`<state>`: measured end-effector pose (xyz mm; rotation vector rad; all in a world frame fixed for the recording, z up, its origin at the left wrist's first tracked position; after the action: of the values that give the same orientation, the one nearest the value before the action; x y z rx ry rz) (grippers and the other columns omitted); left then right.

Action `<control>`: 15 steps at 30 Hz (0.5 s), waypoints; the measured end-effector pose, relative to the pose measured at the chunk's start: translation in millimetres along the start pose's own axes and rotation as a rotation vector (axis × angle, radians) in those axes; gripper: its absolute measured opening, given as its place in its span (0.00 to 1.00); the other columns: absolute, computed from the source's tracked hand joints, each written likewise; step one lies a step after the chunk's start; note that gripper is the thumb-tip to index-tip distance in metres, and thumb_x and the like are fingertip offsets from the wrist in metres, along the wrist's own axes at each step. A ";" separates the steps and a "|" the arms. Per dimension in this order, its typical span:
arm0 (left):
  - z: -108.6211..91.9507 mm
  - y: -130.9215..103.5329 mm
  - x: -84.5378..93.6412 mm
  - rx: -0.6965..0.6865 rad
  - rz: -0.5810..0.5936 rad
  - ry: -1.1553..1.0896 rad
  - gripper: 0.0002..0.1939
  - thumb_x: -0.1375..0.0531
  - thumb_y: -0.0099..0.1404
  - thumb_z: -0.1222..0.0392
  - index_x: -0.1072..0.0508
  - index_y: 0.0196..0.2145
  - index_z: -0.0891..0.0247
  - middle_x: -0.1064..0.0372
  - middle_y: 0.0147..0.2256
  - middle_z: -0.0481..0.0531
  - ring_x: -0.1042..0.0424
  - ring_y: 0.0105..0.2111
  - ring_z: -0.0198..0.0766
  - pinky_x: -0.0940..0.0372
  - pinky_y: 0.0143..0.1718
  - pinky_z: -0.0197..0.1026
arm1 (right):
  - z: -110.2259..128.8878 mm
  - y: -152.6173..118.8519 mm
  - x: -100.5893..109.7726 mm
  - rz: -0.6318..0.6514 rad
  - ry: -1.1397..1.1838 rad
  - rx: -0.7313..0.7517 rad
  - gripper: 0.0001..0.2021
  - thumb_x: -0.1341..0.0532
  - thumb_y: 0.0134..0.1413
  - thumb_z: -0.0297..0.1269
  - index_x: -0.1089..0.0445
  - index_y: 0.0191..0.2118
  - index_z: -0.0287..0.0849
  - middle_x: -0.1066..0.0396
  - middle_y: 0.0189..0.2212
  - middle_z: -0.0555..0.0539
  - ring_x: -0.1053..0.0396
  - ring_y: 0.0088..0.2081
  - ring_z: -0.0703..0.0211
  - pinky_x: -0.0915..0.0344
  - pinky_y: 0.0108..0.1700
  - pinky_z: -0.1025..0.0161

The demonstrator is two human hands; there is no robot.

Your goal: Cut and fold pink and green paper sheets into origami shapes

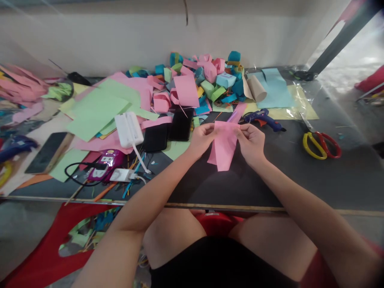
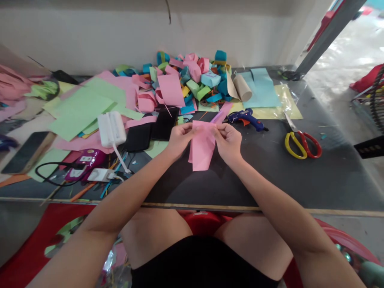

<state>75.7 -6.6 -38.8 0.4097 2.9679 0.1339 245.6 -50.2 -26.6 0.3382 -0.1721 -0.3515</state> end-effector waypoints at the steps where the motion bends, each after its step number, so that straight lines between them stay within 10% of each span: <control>1: -1.3 -1.0 -1.8 0.001 0.064 0.081 0.24 0.27 0.52 0.45 0.20 0.38 0.66 0.22 0.33 0.53 0.25 0.33 0.37 0.32 0.35 0.38 | -0.2 0.5 1.6 -0.018 -0.019 0.006 0.23 0.32 0.51 0.62 0.28 0.30 0.43 0.34 0.19 0.54 0.41 0.21 0.67 0.41 0.24 0.66; 8: -1.6 -9.3 -14.4 0.046 0.308 0.464 0.23 0.29 0.55 0.42 0.29 0.24 0.65 0.35 0.22 0.46 0.37 0.24 0.32 0.44 0.25 0.35 | -0.7 3.2 6.1 -0.108 -0.072 0.081 0.21 0.35 0.55 0.60 0.30 0.32 0.44 0.26 0.26 0.49 0.29 0.28 0.60 0.31 0.32 0.62; 15: 7.8 -1.1 -5.9 0.060 0.143 0.297 0.21 0.31 0.60 0.44 0.28 0.26 0.65 0.33 0.23 0.47 0.33 0.26 0.32 0.40 0.26 0.34 | -10.3 6.3 -2.9 0.144 -0.012 -0.133 0.26 0.28 0.43 0.61 0.27 0.37 0.43 0.24 0.30 0.47 0.28 0.28 0.60 0.31 0.28 0.64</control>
<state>82.2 -8.7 -45.8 0.6635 3.2373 0.1313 247.2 -40.6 -34.2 0.1907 -0.1823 -0.2210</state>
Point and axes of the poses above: each hand's wrist, its own y-axis towards the middle knuckle, its own x-axis out of the back of the hand, z = x × y, the point moved 4 cm from there along y, towards the middle knuckle
